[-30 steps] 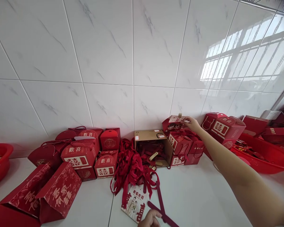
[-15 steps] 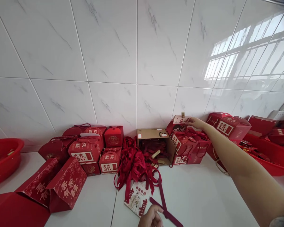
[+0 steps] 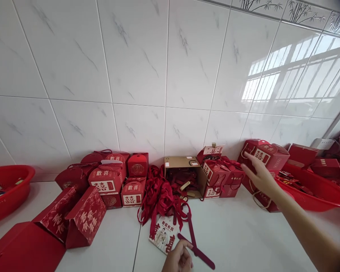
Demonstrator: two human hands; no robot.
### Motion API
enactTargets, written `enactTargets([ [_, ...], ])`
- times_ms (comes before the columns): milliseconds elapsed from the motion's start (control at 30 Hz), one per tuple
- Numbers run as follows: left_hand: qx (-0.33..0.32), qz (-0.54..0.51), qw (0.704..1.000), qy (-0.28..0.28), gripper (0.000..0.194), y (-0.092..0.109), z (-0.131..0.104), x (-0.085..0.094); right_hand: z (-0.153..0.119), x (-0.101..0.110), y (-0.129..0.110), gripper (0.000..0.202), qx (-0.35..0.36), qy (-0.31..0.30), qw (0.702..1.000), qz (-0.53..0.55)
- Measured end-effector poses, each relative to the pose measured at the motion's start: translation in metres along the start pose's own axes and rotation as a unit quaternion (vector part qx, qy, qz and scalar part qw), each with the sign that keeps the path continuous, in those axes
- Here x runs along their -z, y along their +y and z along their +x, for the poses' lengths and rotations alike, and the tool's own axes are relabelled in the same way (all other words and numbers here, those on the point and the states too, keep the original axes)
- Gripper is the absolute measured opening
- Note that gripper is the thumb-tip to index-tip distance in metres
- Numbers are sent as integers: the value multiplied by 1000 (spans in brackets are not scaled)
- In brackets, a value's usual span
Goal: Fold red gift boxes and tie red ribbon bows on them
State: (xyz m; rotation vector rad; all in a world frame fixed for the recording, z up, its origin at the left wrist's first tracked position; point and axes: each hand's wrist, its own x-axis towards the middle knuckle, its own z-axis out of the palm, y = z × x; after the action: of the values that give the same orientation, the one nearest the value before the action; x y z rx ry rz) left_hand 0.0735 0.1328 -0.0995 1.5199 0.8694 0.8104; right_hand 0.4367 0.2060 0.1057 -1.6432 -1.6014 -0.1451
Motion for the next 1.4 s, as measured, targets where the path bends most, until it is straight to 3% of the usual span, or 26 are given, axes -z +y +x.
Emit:
enactTargets([
  [100, -21, 29, 999, 7, 22, 17, -7, -1, -113, -2, 4, 56, 59, -8, 998, -1],
  [233, -37, 91, 995, 36, 20, 36, -18, -7, -256, -31, 17, 48, 28, -58, 998, -7],
  [300, -39, 135, 988, 68, 19, 42, -22, -8, -306, -46, 13, 45, -6, -92, 996, 2],
  [400, -42, 217, 968, 117, 21, 47, -26, -5, -349, -57, -16, 41, -56, -121, 991, 14],
  [533, -33, 331, 932, 145, 29, 47, -33, 5, -364, -56, -71, 37, -9, -182, 981, 62],
  [633, -12, 391, 908, 149, 31, 45, -43, 8, -366, -53, -96, 35, 55, -217, 973, 49],
  [833, -23, 428, 898, 96, 44, 54, -84, -6, -367, -51, -102, 33, 99, -261, 960, 16],
  [933, -49, 424, 898, 103, 51, 61, -93, -1, -365, -52, -101, 30, 96, -254, 962, 16],
  [1000, -52, 424, 891, 153, 49, 67, -87, 15, -365, -54, -100, 29, 93, -248, 964, 16],
  [1100, -35, 421, 860, 285, 50, 80, -72, 58, -366, -57, -98, 29, 97, -242, 965, 17],
  [1233, -28, 397, 766, 504, 67, 106, -67, 119, -372, -65, -96, 27, 98, -206, 973, 24],
  [1300, -35, 382, 737, 557, 74, 118, -71, 145, -375, -69, -98, 25, 78, -178, 980, 31],
  [1400, -28, 356, 742, 567, 80, 128, -75, 175, -377, -70, -103, 23, 61, -161, 984, 41],
])
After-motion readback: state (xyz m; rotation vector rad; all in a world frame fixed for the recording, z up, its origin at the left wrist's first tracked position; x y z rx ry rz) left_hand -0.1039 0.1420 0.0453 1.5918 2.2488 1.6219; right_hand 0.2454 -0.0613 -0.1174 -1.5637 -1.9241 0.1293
